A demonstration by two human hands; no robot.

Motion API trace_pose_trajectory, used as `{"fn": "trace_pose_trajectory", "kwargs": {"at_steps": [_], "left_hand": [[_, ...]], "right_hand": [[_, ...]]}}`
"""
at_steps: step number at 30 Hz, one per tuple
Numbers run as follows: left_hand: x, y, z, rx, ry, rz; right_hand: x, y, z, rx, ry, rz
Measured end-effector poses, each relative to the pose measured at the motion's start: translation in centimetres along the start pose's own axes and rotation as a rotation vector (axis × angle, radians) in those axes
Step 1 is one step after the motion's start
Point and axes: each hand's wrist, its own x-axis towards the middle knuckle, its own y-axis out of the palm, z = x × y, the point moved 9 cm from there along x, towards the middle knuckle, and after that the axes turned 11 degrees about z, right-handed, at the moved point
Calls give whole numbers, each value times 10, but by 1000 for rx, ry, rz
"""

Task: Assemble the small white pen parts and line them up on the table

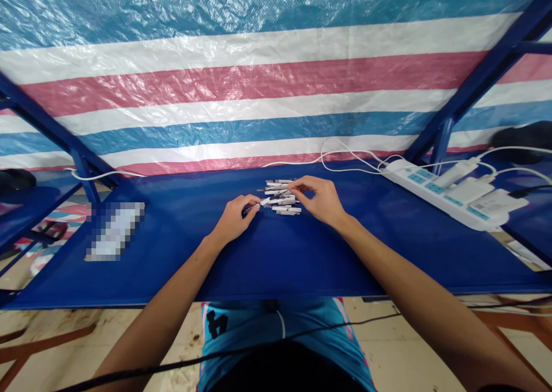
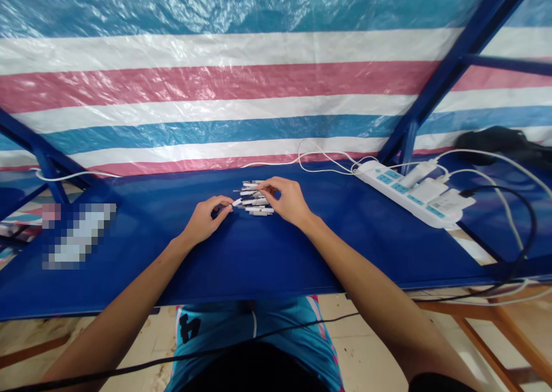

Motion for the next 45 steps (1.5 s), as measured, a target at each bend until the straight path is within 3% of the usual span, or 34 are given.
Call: {"fn": "trace_pose_trajectory", "kwargs": {"at_steps": [9,26,45], "left_hand": [[-1,0,1,4,11,-3],[-1,2,0,20,-14,36],[-1,4,1,-30,-8,50]], "right_hand": [[0,8,6,5,-62,32],[-1,17,-6,77,41,95],[-1,24,-4,157,47,147]]}}
